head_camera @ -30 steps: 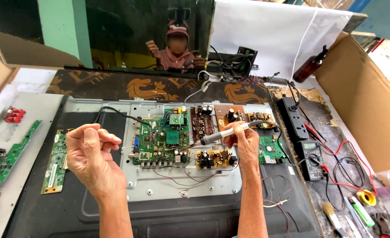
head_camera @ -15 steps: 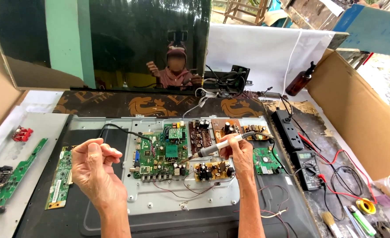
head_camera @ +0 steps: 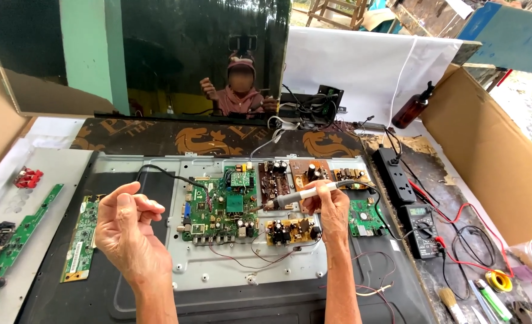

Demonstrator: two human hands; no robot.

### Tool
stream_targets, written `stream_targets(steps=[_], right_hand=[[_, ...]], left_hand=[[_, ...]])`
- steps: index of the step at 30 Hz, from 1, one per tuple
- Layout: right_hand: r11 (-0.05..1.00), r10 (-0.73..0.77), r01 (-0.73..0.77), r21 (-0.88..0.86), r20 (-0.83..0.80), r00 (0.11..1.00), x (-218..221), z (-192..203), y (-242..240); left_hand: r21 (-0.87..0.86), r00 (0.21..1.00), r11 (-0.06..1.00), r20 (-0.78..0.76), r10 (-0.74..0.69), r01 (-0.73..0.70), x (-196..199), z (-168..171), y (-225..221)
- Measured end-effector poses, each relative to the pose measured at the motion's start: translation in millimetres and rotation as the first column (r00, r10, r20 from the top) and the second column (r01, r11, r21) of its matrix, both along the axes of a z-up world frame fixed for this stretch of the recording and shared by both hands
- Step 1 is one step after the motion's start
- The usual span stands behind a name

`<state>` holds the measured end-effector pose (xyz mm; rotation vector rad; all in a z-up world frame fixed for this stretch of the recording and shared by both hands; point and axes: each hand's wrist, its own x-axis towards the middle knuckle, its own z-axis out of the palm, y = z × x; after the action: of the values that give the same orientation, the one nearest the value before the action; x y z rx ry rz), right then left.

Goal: Soldering components on various circuit boards inside a disassembled television.

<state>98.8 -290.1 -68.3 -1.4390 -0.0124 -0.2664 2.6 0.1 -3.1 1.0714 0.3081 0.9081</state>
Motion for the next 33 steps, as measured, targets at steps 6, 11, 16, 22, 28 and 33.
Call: stream_targets(steps=[6, 11, 16, 22, 28, 33], right_hand=[[1.000, -0.028, 0.028, 0.002, -0.002, 1.000, 2.2, -1.8, -0.8], [0.999, -0.042, 0.043, -0.027, 0.026, 0.999, 0.5, 0.8, 0.5], [0.999, -0.049, 0.049, -0.024, 0.007, 0.999, -3.6, 8.4, 3.6], [0.997, -0.078, 0.078, 0.011, 0.036, 0.996, -3.2, 7.1, 2.7], [0.998, -0.066, 0.065, 0.022, 0.045, 0.997, -5.7, 5.6, 3.0], [0.995, -0.094, 0.093, 0.022, 0.025, 0.995, -5.1, 6.6, 3.3]], left_hand=[[0.000, 1.000, 1.000, 0.014, -0.010, 0.010, 0.4, -0.5, -0.1], [-0.008, 1.000, 1.000, 0.008, -0.008, 0.008, 0.1, 0.3, -0.3], [-0.002, 1.000, 1.000, 0.004, -0.017, 0.017, -0.6, 0.3, -0.5], [-0.033, 1.000, 0.999, 0.014, 0.018, -0.017, -2.7, 4.0, 0.4], [-0.053, 0.995, 0.995, 0.035, 0.092, -0.090, -4.2, 1.7, 6.8], [-0.066, 0.994, 0.993, 0.032, 0.102, -0.100, -3.9, 1.3, 6.9]])
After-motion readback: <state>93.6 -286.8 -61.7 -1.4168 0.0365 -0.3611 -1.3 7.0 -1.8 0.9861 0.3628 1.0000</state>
